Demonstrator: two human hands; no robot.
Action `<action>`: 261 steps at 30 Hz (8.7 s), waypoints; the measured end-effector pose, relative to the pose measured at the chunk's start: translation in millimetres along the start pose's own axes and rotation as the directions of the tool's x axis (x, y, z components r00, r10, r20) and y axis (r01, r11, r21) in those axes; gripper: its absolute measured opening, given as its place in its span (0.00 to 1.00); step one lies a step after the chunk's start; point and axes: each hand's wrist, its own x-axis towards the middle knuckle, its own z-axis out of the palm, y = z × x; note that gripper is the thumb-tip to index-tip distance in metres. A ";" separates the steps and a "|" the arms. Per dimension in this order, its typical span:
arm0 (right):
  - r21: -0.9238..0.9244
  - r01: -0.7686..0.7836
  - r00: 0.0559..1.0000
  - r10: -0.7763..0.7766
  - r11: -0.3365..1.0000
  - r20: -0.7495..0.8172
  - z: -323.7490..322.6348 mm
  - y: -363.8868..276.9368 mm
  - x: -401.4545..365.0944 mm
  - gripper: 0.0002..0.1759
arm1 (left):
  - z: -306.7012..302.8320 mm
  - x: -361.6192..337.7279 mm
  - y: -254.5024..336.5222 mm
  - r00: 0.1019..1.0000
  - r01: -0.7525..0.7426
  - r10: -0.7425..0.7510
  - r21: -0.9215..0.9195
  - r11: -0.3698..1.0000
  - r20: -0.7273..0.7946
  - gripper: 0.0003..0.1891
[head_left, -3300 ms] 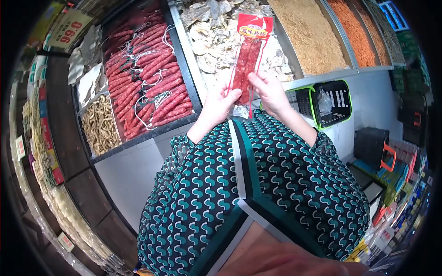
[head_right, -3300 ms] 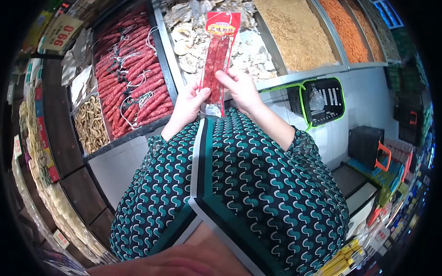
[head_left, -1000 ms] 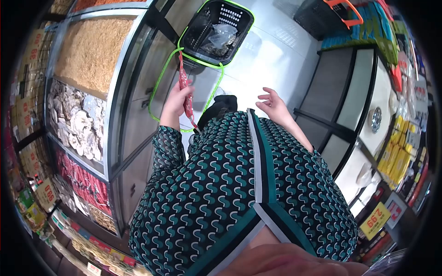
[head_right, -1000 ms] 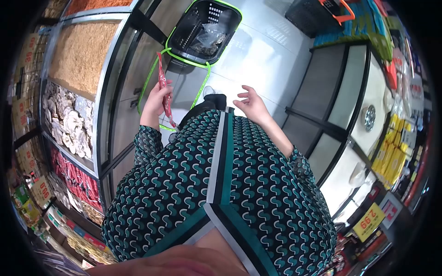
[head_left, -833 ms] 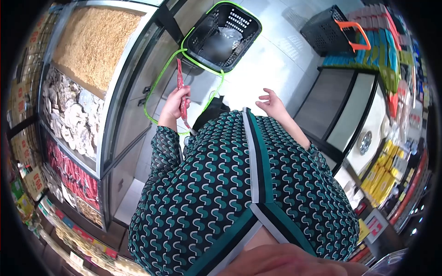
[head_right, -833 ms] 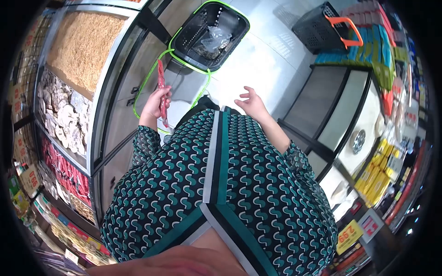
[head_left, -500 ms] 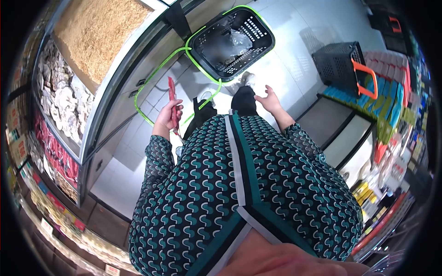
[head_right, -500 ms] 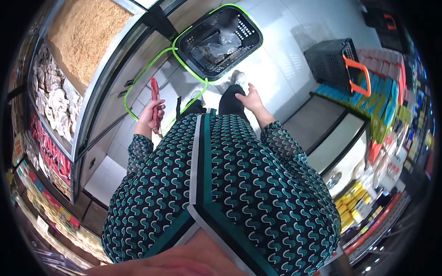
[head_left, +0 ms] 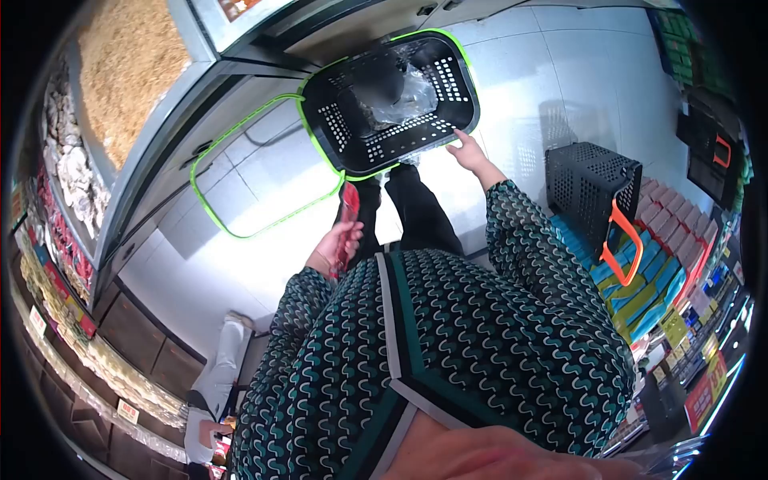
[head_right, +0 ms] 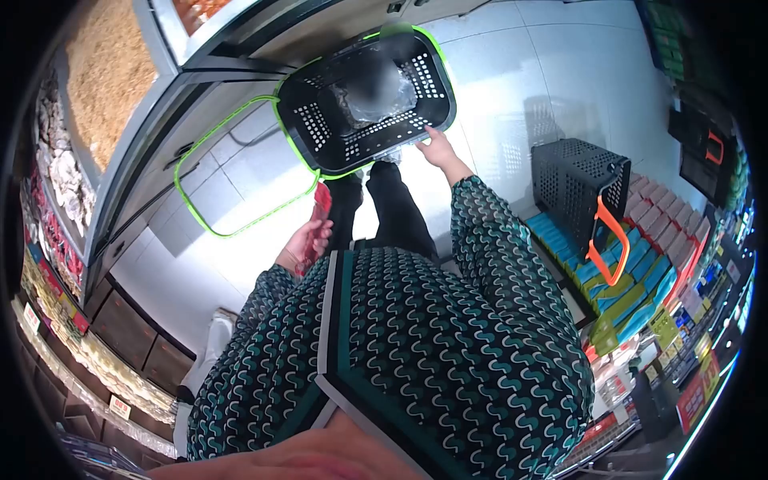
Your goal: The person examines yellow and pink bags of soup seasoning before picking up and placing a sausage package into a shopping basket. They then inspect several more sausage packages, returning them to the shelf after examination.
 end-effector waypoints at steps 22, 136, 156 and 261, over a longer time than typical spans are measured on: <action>0.381 -0.114 0.993 0.097 0.917 0.065 158.2 97.3 325.0 0.09 | -118.7 67.6 -90.0 0.958 -0.077 0.095 -0.076 0.994 0.271 0.28; 0.512 0.593 0.768 -0.245 0.622 -0.591 207.4 -764.3 -160.1 0.27 | -124.7 -604.5 524.9 0.527 -0.718 0.692 0.694 0.053 0.494 0.16; -0.095 0.614 0.429 -0.432 0.784 -0.793 150.9 -749.5 -161.1 0.06 | -69.6 -573.2 567.4 0.466 -0.220 0.671 0.810 -0.544 0.577 0.16; -0.853 0.505 0.008 -0.989 0.131 -0.147 62.4 -1190.5 153.0 0.28 | -255.0 -733.5 371.8 -0.188 -0.770 0.936 -0.547 -0.330 -0.299 0.08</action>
